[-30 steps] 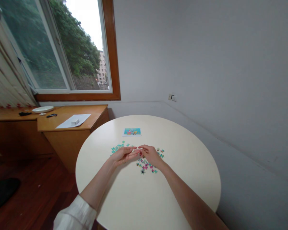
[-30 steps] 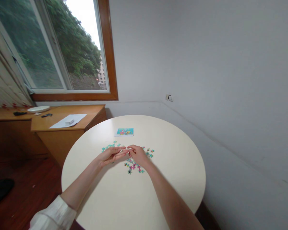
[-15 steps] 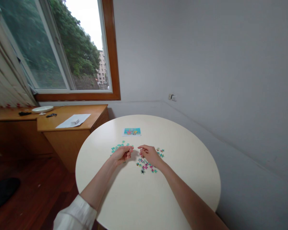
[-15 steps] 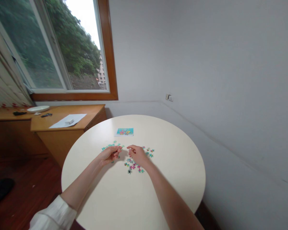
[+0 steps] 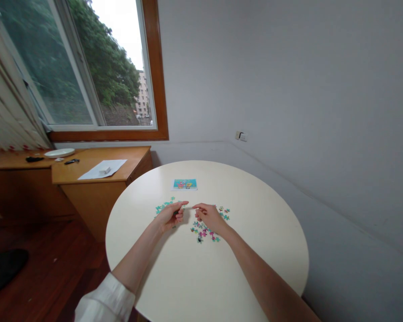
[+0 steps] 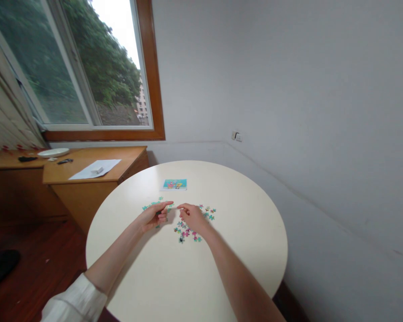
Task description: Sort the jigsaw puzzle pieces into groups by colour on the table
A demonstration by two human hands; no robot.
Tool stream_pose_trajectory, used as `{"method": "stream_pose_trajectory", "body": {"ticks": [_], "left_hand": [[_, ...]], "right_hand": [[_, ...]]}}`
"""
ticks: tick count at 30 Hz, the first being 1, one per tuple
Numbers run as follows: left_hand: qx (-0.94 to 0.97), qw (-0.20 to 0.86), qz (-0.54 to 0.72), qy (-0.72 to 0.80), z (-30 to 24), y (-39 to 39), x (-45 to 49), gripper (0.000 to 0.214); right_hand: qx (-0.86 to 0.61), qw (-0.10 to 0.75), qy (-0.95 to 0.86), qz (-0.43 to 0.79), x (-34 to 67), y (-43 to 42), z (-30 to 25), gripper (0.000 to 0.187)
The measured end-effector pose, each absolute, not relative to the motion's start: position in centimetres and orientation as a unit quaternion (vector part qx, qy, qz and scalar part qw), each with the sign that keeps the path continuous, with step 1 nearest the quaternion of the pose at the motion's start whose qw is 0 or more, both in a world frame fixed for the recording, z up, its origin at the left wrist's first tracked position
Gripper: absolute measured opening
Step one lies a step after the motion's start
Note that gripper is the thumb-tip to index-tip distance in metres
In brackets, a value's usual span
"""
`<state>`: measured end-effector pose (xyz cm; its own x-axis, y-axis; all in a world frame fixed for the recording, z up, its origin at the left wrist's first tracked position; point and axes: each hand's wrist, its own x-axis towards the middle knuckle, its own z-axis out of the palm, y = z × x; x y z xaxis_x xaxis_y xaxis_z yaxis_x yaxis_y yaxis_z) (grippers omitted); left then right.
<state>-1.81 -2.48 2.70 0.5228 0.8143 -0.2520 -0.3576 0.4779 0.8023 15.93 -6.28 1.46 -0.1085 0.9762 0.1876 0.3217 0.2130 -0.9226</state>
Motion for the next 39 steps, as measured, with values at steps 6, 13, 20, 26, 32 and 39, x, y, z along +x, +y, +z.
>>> {"method": "stream_pose_trajectory", "body": {"ticks": [6,13,20,26,32,39], "left_hand": [[0.424,0.776,0.351,0.308,2.4,-2.6,-1.6,0.012],[0.492,0.752,0.32,0.3,2.7,-3.0,-1.5,0.035],[0.545,0.704,0.305,0.338,3.4,-3.8,-1.4,0.037],[0.572,0.678,0.283,0.364,3.6,-4.4,-1.1,0.029],[0.392,0.771,0.359,0.35,3.2,-3.4,-0.9,0.012],[0.303,0.798,0.374,0.363,4.0,-3.3,-1.1,0.025]], "right_hand": [[-0.499,0.44,-0.643,0.379,16.0,-6.2,1.3,0.023],[-0.492,0.445,-0.641,0.386,15.9,-6.1,1.2,0.022],[-0.456,0.463,-0.626,0.431,15.2,-6.3,1.5,0.029],[-0.458,0.466,-0.618,0.437,14.8,-6.6,1.9,0.029],[-0.473,0.504,-0.59,0.418,15.4,-6.3,2.4,0.024],[-0.45,0.571,-0.547,0.415,16.6,-5.5,2.6,0.028]]}}
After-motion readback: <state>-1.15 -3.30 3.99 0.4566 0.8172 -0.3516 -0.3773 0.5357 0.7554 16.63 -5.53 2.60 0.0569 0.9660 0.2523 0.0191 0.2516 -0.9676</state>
